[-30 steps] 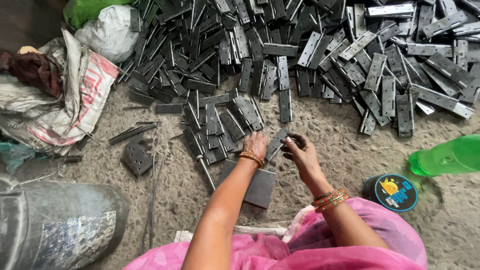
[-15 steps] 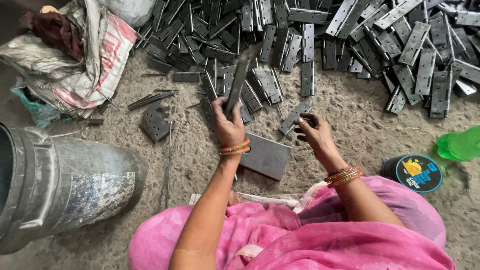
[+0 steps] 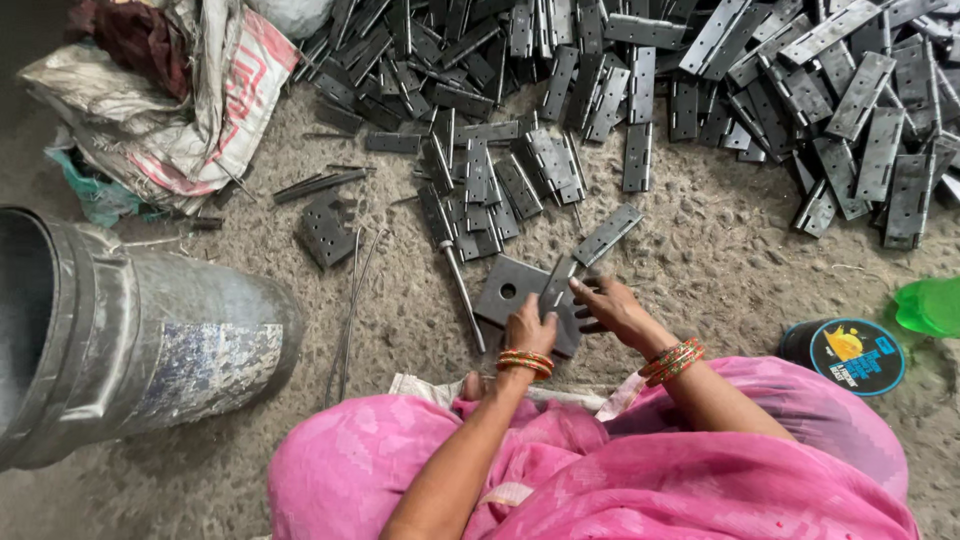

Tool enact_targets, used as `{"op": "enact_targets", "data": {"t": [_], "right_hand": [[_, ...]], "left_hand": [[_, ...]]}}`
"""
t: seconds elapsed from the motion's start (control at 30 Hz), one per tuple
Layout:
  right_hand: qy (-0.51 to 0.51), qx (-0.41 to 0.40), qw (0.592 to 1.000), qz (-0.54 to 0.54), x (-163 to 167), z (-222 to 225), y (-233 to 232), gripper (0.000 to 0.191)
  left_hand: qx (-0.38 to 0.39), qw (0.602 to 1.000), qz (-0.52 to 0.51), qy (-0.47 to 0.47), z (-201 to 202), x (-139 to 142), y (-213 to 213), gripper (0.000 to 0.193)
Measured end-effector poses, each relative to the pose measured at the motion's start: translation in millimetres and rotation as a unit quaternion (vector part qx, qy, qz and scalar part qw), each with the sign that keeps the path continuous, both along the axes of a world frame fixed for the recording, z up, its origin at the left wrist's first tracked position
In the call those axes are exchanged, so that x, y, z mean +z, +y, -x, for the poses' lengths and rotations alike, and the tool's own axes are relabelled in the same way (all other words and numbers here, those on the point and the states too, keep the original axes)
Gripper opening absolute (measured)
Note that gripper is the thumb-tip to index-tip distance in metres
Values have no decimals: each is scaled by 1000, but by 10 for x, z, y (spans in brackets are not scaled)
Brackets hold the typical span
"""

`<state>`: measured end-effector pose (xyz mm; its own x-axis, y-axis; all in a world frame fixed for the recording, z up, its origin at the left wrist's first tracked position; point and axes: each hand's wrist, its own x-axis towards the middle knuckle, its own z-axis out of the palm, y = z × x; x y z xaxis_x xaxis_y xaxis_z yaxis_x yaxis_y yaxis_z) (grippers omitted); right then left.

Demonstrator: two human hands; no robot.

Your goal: The person sits on the floor and assembles small metal hardware pieces by placing them on a metal block and striking them with a hammer. The person repeatedly picks up metal parts, aligns them, hammers them, and places the finished pieces into a bucket.

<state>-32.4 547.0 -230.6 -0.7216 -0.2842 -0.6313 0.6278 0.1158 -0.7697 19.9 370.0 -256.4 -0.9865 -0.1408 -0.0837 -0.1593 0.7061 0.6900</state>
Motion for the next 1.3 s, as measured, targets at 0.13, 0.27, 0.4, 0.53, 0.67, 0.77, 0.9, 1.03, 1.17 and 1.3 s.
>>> {"op": "enact_targets", "data": {"t": [0.13, 0.27, 0.4, 0.53, 0.67, 0.77, 0.9, 1.03, 1.17, 1.3], "right_hand": [[13, -59, 995, 74, -34, 55, 24, 51], [55, -120, 985, 114, 38, 113, 20, 41], [79, -110, 983, 127, 161, 88, -21, 31], [97, -121, 974, 164, 229, 68, -25, 25], [102, -136, 971, 169, 227, 71, -17, 23], [105, -140, 969, 176, 224, 62, -21, 25], [107, -135, 970, 171, 261, 34, -32, 25], [110, -125, 971, 174, 297, 18, -42, 27], [111, -59, 985, 119, 223, 16, -57, 25], [118, -50, 986, 106, 27, 25, -69, 23]], "left_hand": [[-53, 997, -8, 60, -183, 142, 275, 32], [-14, 983, -184, 17, -152, 213, 234, 37], [2, 953, -304, -6, -111, 289, 123, 35], [-22, 962, -269, 46, -159, 395, 131, 31], [-27, 975, -214, 61, -180, 483, 160, 30], [-30, 974, -213, 72, -165, 515, 167, 30], [-23, 981, -177, 78, -165, 517, 199, 29], [5, 982, -131, 138, -177, 466, 204, 25], [23, 990, -76, 116, -204, 405, 177, 23], [18, 993, -17, 115, -214, 382, 175, 20]]}}
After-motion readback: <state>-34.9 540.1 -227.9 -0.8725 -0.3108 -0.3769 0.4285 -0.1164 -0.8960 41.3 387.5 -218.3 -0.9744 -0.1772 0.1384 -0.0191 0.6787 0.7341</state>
